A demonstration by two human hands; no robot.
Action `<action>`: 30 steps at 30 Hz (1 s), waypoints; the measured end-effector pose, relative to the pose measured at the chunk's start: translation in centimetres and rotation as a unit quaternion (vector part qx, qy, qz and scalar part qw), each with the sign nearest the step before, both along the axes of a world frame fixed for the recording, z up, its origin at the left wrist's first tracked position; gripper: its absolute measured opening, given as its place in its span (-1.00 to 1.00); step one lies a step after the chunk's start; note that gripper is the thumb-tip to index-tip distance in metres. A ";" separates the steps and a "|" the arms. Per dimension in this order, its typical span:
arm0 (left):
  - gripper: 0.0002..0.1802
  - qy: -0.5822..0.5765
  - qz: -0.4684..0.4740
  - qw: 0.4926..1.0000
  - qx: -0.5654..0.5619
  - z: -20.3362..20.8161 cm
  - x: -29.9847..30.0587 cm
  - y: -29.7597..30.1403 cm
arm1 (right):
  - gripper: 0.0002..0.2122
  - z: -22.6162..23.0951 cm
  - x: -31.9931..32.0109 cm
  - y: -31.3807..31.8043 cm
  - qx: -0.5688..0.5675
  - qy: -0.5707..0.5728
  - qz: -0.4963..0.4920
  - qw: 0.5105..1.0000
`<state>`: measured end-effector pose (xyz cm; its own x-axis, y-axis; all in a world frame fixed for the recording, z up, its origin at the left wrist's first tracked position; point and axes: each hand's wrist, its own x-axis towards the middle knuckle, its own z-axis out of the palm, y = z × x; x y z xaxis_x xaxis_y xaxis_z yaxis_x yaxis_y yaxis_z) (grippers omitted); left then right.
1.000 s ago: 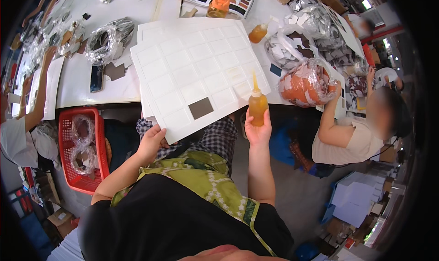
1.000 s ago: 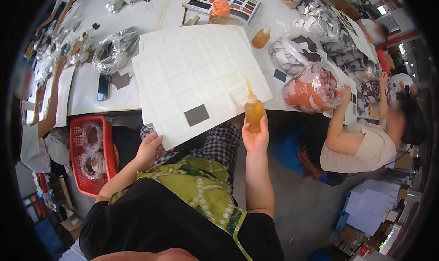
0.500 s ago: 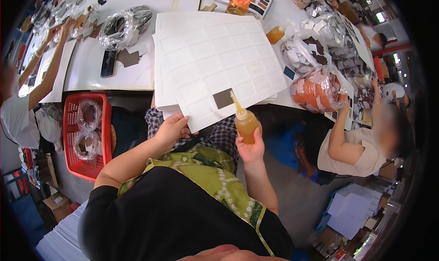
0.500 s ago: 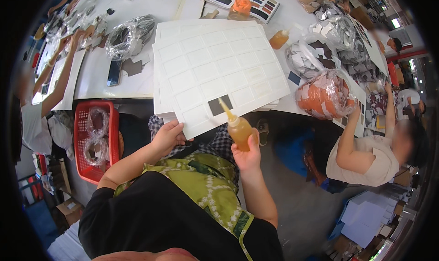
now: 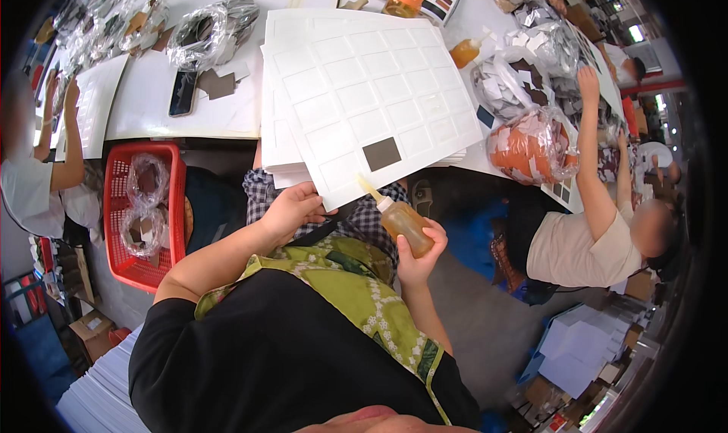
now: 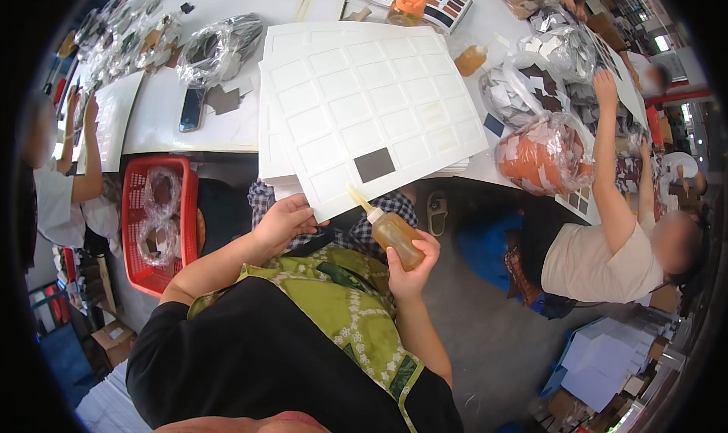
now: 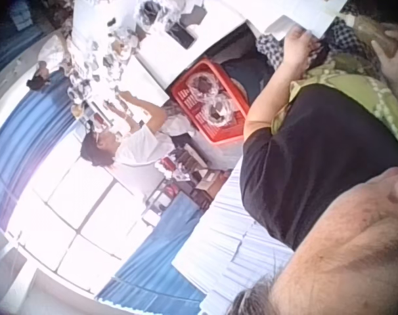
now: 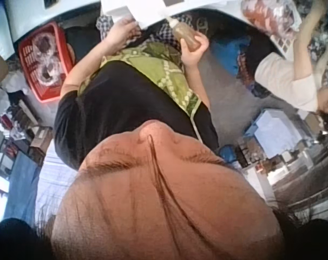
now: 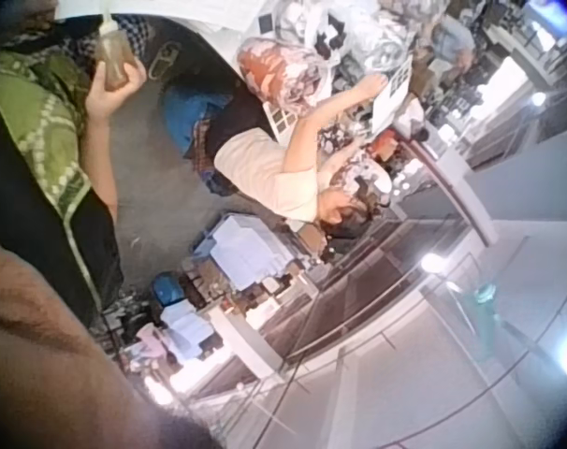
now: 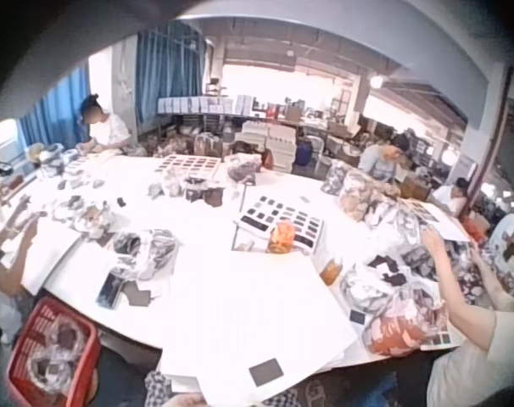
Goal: Applying liquid adhesive from a bottle to grid patterns on white boards for sample preparation.
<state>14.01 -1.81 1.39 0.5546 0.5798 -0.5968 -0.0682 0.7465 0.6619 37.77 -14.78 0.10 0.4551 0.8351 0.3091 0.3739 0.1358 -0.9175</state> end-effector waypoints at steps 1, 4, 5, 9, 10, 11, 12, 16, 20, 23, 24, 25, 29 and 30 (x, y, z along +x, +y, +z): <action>-0.74 0.005 -0.003 1.000 0.001 0.1 0.0 0.0 | -0.54 0.2 0.0 0.1 0.002 -0.031 -0.001 1.000; -0.73 0.010 -0.005 1.000 0.008 0.0 0.1 0.0 | -0.55 0.4 0.0 0.2 0.013 -0.110 0.011 0.994; -0.73 0.010 -0.003 1.000 0.007 0.0 0.1 0.0 | -0.55 0.5 -0.1 0.2 0.013 -0.111 0.012 0.994; -0.73 0.001 0.003 1.000 0.013 -0.4 0.1 -0.1 | -0.54 0.5 -0.4 0.5 -0.002 -0.012 0.079 0.997; -0.72 -0.002 0.006 1.000 0.016 -0.4 0.1 -0.2 | -0.54 0.5 -0.5 0.8 -0.014 0.048 0.088 0.995; -0.72 -0.002 0.007 1.000 0.016 -0.3 0.1 -0.1 | -0.54 0.4 -0.7 1.1 -0.015 0.048 0.089 0.995; -0.72 0.003 0.002 1.000 0.020 -0.1 0.1 0.0 | -0.54 0.3 -0.8 1.6 -0.003 0.072 0.050 0.996; -0.73 0.004 -0.003 0.999 0.032 -0.2 0.2 0.0 | -0.54 0.6 -0.7 2.8 0.010 -0.059 0.024 0.998; -0.74 0.007 0.000 0.999 0.031 -0.1 0.3 0.0 | -0.55 0.7 -1.1 2.7 -0.013 -0.050 0.080 0.995; -0.75 0.000 0.002 1.000 0.028 -0.1 0.3 0.0 | -0.55 0.9 -2.3 3.7 -0.020 0.153 0.072 0.985; -0.73 0.005 -0.006 0.999 0.035 -0.3 0.2 0.1 | -0.55 1.1 -2.6 4.3 -0.007 0.259 0.043 0.965; -0.72 0.011 -0.014 0.999 0.042 -0.4 0.1 0.1 | -0.55 0.9 -2.4 4.8 -0.008 0.258 0.044 0.965; -0.72 0.000 -0.019 0.999 0.043 -0.3 0.1 0.2 | -0.56 0.4 -1.9 5.9 0.024 -0.074 0.028 0.997; -0.72 0.007 -0.020 0.999 0.043 0.0 0.2 0.2 | -0.56 0.5 -2.1 5.9 0.031 -0.146 0.029 0.988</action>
